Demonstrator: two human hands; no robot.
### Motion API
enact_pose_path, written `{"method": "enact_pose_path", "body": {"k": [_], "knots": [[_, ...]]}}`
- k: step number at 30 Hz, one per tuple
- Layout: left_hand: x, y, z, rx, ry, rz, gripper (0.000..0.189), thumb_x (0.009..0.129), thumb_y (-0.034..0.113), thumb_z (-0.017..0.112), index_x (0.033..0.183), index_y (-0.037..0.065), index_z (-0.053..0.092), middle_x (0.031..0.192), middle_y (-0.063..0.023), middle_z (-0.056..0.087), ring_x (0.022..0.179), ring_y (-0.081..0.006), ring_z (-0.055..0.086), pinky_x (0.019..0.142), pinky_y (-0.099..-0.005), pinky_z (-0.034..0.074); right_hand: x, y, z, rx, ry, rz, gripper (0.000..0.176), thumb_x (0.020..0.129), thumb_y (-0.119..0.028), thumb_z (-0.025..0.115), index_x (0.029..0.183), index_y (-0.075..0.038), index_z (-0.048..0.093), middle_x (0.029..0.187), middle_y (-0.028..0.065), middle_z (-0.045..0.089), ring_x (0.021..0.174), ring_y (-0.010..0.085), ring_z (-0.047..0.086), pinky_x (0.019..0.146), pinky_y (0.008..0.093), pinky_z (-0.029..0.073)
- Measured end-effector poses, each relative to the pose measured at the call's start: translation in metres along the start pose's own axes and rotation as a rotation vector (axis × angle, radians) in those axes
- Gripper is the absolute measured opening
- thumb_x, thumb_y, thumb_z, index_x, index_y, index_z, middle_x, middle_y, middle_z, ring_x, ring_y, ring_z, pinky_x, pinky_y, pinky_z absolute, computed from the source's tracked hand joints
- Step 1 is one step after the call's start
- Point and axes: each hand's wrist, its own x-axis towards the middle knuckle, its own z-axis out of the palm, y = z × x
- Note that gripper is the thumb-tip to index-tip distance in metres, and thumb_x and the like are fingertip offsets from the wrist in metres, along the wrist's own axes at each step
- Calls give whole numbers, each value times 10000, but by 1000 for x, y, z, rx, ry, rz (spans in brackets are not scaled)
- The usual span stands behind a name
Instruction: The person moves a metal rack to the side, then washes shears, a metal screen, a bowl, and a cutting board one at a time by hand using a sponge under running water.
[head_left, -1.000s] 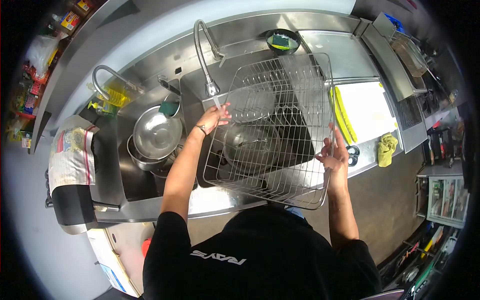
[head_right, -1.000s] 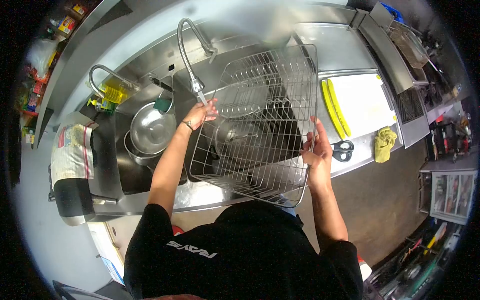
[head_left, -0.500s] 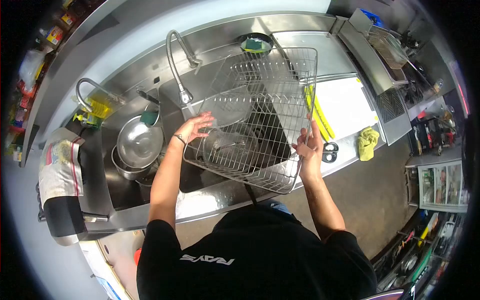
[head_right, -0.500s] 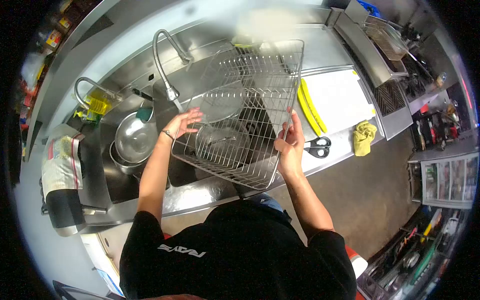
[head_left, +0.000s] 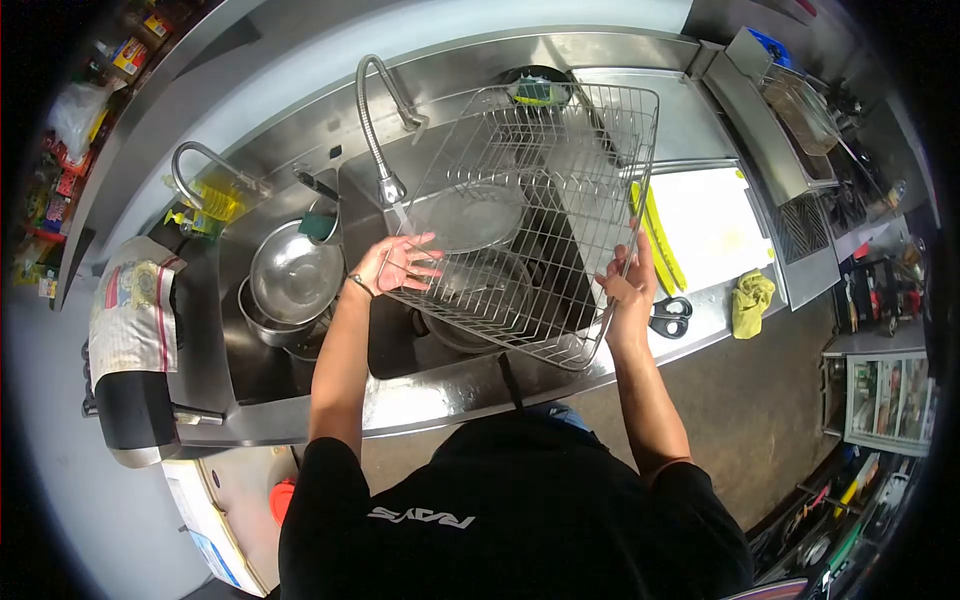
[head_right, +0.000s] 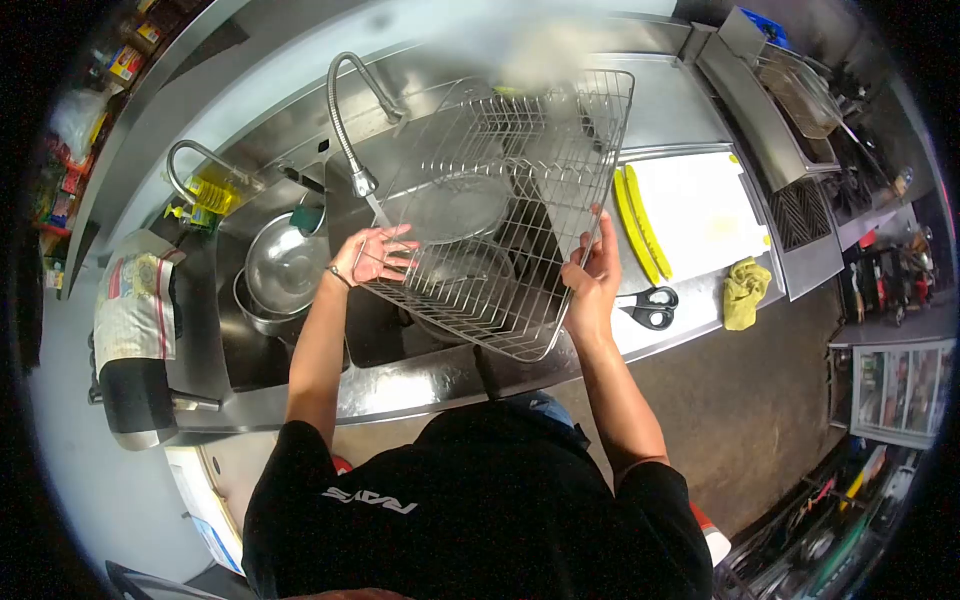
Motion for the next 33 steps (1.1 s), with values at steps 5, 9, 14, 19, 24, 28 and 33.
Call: {"method": "enact_pose_path", "body": {"k": [5, 9, 14, 19, 24, 28, 33], "knots": [[2, -9, -6, 245, 347, 118, 604, 871, 496, 409, 1238, 17, 435, 1192, -157, 526, 1014, -321, 568, 790, -414, 483, 2, 11, 13, -6, 2, -81, 808, 544, 35, 428, 1341, -66, 336, 1133, 27, 433, 809, 103, 401, 698, 197, 399], [-3, -13, -13, 271, 532, 135, 665, 842, 596, 412, 1134, 6, 506, 1113, -130, 572, 950, -255, 595, 743, -365, 494, 2, 9, 12, 8, 6, -100, 823, 530, 67, 429, 1341, -20, 320, 1357, 58, 342, 880, 121, 407, 704, 189, 406], [-3, -34, -48, 158, 741, 162, 704, 811, 626, 443, 1224, 56, 462, 1102, -116, 568, 881, -204, 592, 740, -328, 459, 5, -11, -14, 137, 20, 66, 875, 543, 8, 452, 1386, -120, 257, 963, 0, 412, 759, 87, 417, 740, 276, 436], [-9, -96, -87, 209, 849, 60, 478, 871, 424, 472, 1205, 82, 470, 1086, -94, 577, 857, -196, 594, 690, -323, 490, -2, -48, -26, 202, 79, 89, 860, 552, -42, 439, 1386, -126, 246, 918, -16, 402, 717, 66, 409, 780, 412, 456], [-13, -153, -75, 258, 875, -101, 398, 861, 388, 521, 1120, 86, 508, 986, -73, 609, 786, -176, 603, 605, -295, 485, 8, -72, -47, 259, 123, 7, 837, 579, -36, 435, 1386, -134, 240, 895, 2, 415, 702, 67, 416, 781, 474, 440], [-18, -188, -82, 290, 776, -144, 429, 849, 409, 548, 1109, 70, 507, 940, -57, 611, 763, -151, 597, 586, -295, 464, 44, -74, -59, 302, 248, -60, 779, 612, -22, 453, 1358, -187, 301, 889, -22, 386, 722, 73, 413, 759, 409, 383], [-20, -187, -86, 390, 803, -124, 462, 862, 417, 526, 1150, 56, 502, 964, -59, 607, 736, -160, 583, 600, -318, 463, 140, -46, -74, 213, 389, -129, 722, 691, -58, 461, 1364, -229, 261, 709, -61, 357, 679, 63, 366, 863, 605, 281]]}}
